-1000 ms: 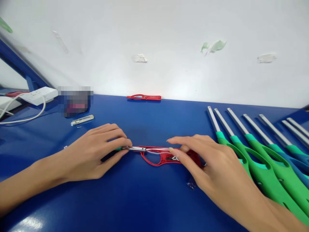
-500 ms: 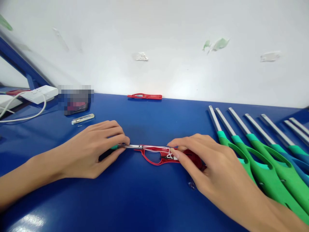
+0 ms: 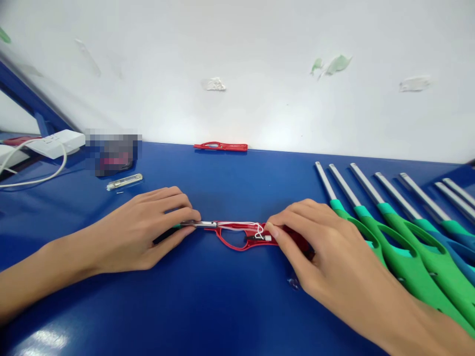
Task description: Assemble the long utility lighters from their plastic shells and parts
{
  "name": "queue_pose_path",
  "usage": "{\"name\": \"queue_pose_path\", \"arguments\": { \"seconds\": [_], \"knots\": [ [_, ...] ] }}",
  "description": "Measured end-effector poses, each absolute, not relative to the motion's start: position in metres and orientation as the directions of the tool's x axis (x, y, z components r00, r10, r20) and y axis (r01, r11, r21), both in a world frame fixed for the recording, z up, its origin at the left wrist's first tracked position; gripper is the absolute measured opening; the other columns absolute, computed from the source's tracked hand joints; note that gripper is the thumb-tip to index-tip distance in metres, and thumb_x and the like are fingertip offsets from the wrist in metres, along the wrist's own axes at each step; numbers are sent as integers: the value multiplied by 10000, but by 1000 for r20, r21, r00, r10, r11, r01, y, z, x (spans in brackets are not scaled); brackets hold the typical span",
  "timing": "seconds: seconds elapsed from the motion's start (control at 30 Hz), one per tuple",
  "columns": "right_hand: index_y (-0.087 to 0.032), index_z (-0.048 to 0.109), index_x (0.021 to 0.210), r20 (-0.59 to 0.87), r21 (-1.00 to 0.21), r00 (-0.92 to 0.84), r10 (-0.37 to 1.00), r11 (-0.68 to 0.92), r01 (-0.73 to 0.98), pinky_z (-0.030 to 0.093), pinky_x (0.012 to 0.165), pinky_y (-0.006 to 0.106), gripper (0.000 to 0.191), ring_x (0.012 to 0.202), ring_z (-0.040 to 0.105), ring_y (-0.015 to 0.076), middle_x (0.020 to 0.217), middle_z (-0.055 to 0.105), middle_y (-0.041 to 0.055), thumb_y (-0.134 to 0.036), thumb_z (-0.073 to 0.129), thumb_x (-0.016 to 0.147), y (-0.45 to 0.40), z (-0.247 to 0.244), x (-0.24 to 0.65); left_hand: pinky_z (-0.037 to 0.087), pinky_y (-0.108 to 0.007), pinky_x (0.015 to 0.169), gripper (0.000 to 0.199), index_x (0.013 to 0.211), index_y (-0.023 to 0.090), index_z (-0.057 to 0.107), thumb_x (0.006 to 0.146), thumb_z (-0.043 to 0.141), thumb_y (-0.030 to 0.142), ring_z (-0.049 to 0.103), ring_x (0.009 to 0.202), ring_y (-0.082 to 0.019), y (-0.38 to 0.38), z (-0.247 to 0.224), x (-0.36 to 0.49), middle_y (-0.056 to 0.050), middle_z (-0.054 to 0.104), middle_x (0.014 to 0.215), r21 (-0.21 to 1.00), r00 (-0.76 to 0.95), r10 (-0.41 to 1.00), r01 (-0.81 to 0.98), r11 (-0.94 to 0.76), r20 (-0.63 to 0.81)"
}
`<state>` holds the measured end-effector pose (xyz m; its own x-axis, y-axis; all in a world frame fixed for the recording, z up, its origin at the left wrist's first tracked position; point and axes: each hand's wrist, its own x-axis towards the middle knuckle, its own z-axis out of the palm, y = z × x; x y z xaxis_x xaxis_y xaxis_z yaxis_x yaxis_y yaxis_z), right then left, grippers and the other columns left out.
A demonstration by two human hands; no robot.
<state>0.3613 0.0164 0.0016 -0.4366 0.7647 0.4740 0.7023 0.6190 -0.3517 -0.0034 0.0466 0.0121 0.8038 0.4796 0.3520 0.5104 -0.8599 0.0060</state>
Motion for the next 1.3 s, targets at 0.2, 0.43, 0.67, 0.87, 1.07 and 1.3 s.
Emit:
{"name": "queue_pose_path", "arguments": {
  "seconds": [0.2, 0.43, 0.67, 0.87, 1.07, 1.3],
  "knots": [
    [-413, 889, 1155, 463, -331, -487, 741, 654, 680, 727, 761, 411, 292, 896, 909, 238, 1101, 926, -65, -474, 640, 1295, 22, 0, 366, 583, -394, 882, 379, 1161, 158, 835, 1332, 497, 178, 707, 893, -253, 47, 13, -3, -51, 781, 1007, -5, 805, 473, 508, -861, 357],
    [-414, 874, 1189, 474, -309, -503, 723, 671, 674, 721, 755, 373, 251, 896, 912, 202, 1102, 928, -99, -470, 656, 1300, 23, -1, 369, 602, -387, 851, 352, 1193, 149, 824, 1331, 501, 174, 723, 879, -244, 46, 15, -3, -58, 793, 1033, -24, 784, 461, 516, -856, 415],
    [-411, 896, 1152, 475, -330, -480, 738, 654, 680, 701, 747, 401, 284, 876, 907, 227, 1094, 931, -72, -490, 662, 1292, 21, 3, 360, 635, -350, 839, 261, 1273, 156, 770, 1334, 517, 167, 786, 891, -213, 43, 13, -3, -55, 819, 1061, -33, 737, 438, 527, -849, 514],
    [-438, 866, 1387, 510, -359, -410, 756, 620, 698, 712, 767, 342, 253, 989, 942, 231, 1270, 950, -53, -589, 689, 1289, 14, 5, 358, 643, -333, 829, 179, 1347, 185, 724, 1321, 549, 160, 808, 906, -194, 41, 15, -3, -61, 855, 1110, -60, 708, 403, 530, -846, 581],
    [-470, 871, 1333, 484, -417, -432, 761, 635, 650, 739, 877, 338, 185, 1033, 926, 226, 1264, 936, -75, -576, 732, 1273, 6, 8, 355, 638, -331, 861, 152, 1399, 198, 701, 1317, 579, 162, 799, 911, -189, 35, 15, -1, -53, 850, 1128, -69, 709, 369, 506, -860, 601],
    [-444, 852, 1138, 509, -429, -406, 759, 632, 645, 653, 682, 357, 176, 815, 867, 202, 1049, 915, -118, -497, 742, 1265, 10, 12, 353, 631, -331, 879, 146, 1401, 190, 700, 1308, 598, 143, 784, 918, -191, 33, 15, 0, -51, 842, 1132, -69, 724, 364, 492, -868, 585]
  ]
}}
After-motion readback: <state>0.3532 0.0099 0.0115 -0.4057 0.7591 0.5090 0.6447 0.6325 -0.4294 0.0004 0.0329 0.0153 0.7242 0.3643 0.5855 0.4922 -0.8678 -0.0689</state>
